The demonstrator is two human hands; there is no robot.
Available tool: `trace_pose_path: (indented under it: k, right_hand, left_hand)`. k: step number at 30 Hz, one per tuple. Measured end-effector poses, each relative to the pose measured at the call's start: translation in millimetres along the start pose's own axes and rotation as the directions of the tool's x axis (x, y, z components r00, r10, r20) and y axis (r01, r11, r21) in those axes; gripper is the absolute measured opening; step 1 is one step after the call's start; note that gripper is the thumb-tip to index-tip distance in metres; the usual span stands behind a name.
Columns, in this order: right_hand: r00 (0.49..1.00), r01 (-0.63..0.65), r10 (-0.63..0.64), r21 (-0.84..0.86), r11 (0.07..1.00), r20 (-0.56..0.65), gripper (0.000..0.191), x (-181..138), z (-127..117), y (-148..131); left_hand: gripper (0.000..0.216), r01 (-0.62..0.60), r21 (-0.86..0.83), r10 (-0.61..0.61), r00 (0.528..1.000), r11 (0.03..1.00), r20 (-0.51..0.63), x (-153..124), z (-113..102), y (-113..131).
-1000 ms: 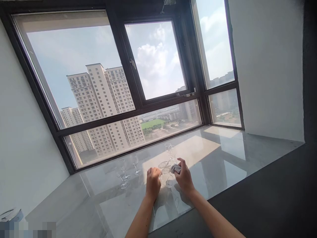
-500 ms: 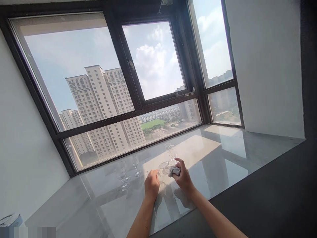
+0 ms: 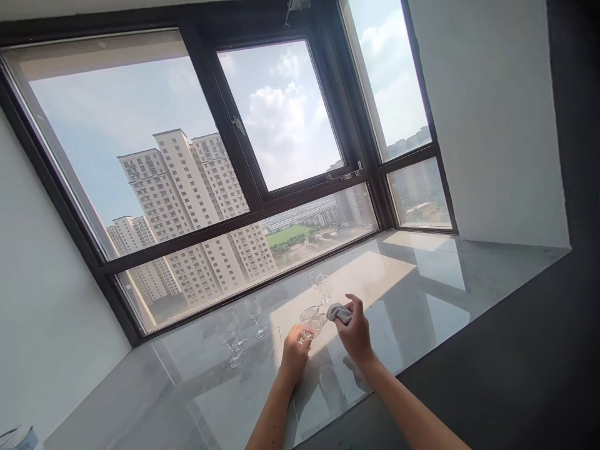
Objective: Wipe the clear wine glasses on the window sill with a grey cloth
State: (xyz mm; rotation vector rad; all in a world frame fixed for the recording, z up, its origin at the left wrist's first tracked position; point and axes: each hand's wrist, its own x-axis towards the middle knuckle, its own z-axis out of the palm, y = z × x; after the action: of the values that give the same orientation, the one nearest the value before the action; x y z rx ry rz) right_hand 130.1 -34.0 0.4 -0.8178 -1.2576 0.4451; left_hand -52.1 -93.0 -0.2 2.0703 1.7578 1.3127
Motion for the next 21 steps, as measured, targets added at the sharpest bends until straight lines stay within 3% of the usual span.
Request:
trace_pose_path:
  k: [5, 10, 16, 21]
  right_hand:
    - [0.998, -0.022, 0.022, 0.012, 1.000, -0.058, 0.051, 0.8, -0.6, -1.9]
    - [0.997, -0.023, 0.026, 0.034, 0.999, -0.075, 0.051, 0.4, 0.2, -1.2]
    - [0.994, -0.029, 0.034, 0.050, 0.998, -0.102, 0.049, 2.2, -0.6, -5.7]
    - [0.996, 0.027, -0.021, 0.058, 0.998, -0.091, 0.049, -1.3, 0.1, -2.8]
  left_hand:
    - [0.027, 0.080, -0.098, -0.077, 0.996, 0.992, 0.035, 4.8, 6.1, -0.5]
    - [0.030, 0.130, -0.090, -0.123, 0.989, 0.987, 0.082, 7.3, 10.2, -1.6]
    - [0.025, 0.108, -0.004, -0.106, 0.988, 0.994, 0.114, 16.4, 24.9, 3.8]
    - [0.023, -0.028, 0.118, 0.011, 0.990, 0.993, 0.139, 41.0, 51.4, 17.7]
